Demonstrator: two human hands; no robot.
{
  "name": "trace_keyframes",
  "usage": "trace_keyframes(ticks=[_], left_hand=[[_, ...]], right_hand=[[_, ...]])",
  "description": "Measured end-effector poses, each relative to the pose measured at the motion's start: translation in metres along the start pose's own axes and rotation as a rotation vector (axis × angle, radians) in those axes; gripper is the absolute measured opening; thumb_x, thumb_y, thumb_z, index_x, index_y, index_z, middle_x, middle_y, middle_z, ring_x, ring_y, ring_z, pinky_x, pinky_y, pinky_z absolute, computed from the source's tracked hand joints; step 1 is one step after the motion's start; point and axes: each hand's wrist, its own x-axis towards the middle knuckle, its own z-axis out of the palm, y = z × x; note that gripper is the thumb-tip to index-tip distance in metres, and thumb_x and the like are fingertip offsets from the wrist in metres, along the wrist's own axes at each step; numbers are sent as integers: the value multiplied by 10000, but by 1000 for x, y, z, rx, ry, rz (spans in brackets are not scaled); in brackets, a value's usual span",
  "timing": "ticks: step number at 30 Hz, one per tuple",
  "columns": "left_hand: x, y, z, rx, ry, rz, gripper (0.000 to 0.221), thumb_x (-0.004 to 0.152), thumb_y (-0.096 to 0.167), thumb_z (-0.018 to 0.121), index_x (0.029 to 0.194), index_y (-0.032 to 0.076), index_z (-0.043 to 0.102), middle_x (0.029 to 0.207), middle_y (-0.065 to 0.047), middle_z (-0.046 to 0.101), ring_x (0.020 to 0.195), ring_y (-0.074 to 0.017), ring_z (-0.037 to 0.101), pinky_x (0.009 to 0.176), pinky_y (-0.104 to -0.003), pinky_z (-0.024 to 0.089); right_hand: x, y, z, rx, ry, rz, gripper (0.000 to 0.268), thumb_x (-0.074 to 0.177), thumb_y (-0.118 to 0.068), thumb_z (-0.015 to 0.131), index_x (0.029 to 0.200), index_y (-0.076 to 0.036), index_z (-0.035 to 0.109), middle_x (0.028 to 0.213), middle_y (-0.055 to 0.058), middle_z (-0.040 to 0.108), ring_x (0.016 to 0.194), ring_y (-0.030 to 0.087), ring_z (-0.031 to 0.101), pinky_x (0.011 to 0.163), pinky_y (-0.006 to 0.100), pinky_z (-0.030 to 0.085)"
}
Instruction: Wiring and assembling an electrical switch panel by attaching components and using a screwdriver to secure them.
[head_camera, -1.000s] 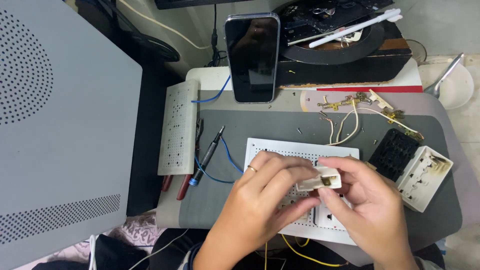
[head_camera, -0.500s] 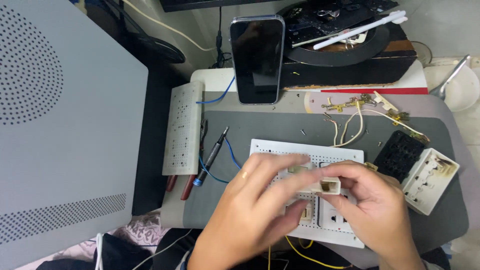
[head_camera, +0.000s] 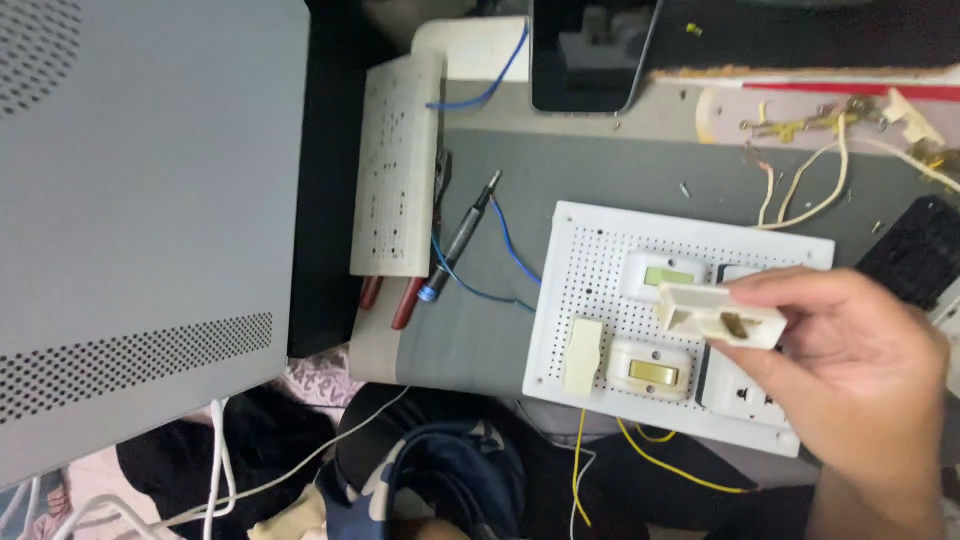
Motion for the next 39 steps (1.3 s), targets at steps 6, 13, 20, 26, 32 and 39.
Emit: trace_keyframes(ticks=[6,13,20,26,32,39], left_hand=[[33,-121,-133,50,215,-120,260,926,174,515,1150,81,607,973,-69,609,809,-200,607,646,-355,494],[59,-172,-142,15,134,-721,267,867,281,646,1125,210,656,1035,-62,592,1029,-333,564,569,-560,530],[73,-191,-103,241,221,-555,187,836,235,670,948,94,621,966,-118,552,947,-356,533,665,-471,516],[87,-194,-95,159,306,-592,186,821,286,713,842,104,683,943,-116,541,962,-371,509,768,-493,497],[90,-193,-90,281,327,-562,318,748,347,769,898,91,655,958,-129,540,954,-385,522,770,-485,490],[93,-185,-103,161,518,-561,175,808,249,656,824,75,657,861,-120,549,876,-376,505,675,-514,448]], right_hand=[[6,-1,-2,1,50,-28,389,699,220,679,1055,155,534,1075,260,634,985,284,662,948,329,574],[9,14,-13,44,8,-58,393,699,161,682,1044,87,511,1091,232,641,1039,275,670,995,347,594],[11,7,-19,3,28,-54,397,693,216,661,1058,141,522,1102,259,635,1029,290,662,973,340,584],[15,9,-26,55,64,-10,377,679,194,678,1020,107,541,1088,244,652,999,257,661,959,327,574],[14,15,-31,60,1,34,370,659,172,715,995,65,603,1062,189,692,921,200,680,814,249,570],[14,23,-33,94,-82,14,353,678,133,726,1004,36,630,1049,158,705,925,196,694,800,255,584]])
